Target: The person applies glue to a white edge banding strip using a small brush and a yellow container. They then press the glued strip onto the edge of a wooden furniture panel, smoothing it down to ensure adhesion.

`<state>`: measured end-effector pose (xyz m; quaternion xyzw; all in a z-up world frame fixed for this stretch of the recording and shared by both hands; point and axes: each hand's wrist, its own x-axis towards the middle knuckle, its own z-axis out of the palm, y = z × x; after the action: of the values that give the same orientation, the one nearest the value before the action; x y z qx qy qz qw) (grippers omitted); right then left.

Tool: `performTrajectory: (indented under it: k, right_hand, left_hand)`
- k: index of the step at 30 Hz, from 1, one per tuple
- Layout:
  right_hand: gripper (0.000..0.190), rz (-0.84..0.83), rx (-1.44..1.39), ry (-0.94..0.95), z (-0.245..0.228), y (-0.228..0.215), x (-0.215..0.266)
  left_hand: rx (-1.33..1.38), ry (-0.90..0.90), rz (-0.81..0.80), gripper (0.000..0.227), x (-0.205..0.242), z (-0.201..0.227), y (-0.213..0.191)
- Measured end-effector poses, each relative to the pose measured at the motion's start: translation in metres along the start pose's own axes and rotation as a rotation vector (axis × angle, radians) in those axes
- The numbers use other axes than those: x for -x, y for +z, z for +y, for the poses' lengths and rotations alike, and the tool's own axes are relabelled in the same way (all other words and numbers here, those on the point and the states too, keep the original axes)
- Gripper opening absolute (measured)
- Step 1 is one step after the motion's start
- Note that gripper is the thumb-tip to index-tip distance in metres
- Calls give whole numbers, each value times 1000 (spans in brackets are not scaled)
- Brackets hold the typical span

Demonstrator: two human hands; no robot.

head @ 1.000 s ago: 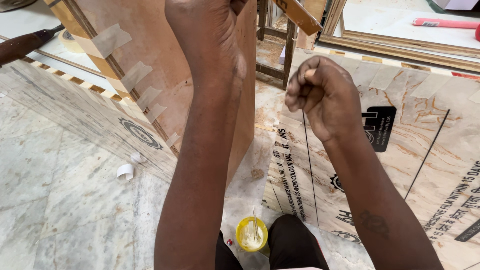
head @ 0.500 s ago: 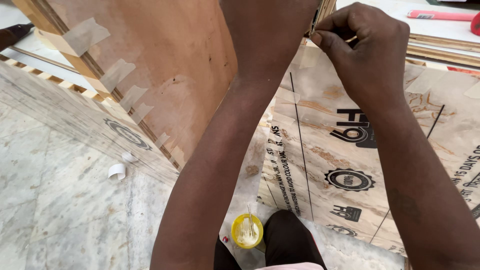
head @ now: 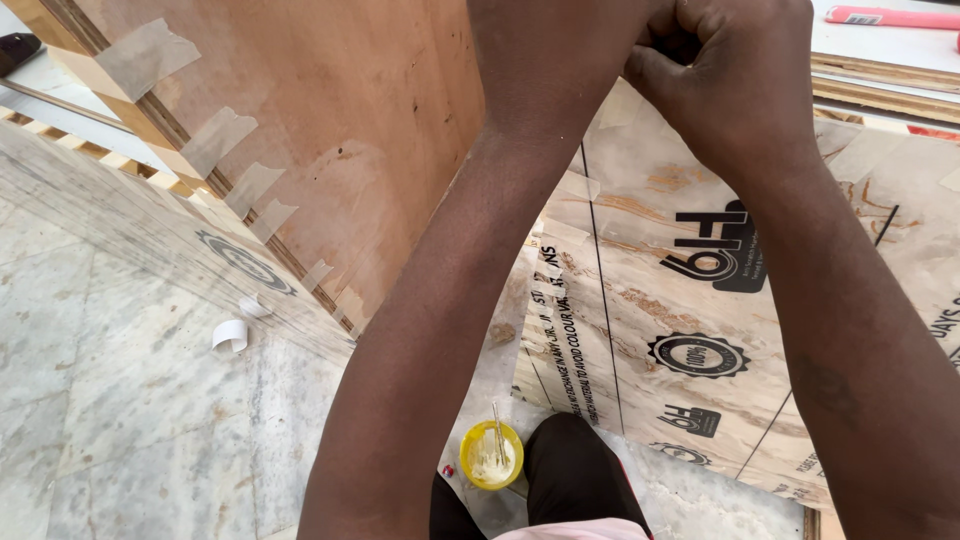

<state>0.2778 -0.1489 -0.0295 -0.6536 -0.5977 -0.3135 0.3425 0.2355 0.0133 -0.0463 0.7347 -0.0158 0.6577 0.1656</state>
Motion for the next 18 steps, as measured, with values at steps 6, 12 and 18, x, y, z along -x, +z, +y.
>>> performTrajectory:
  k: [6, 12, 18]
  right_hand:
    - [18, -52, -73, 82, 3, 1, -1]
    - [20, -92, -97, 157, 0, -1, -3]
    - [24, -104, -131, 212, -3, 0, -6]
  left_hand:
    - [119, -63, 39, 26, 5, -6, 6]
    - [17, -50, 34, 26, 6, -11, 16]
    - [-60, 11, 29, 27, 8, -17, 20]
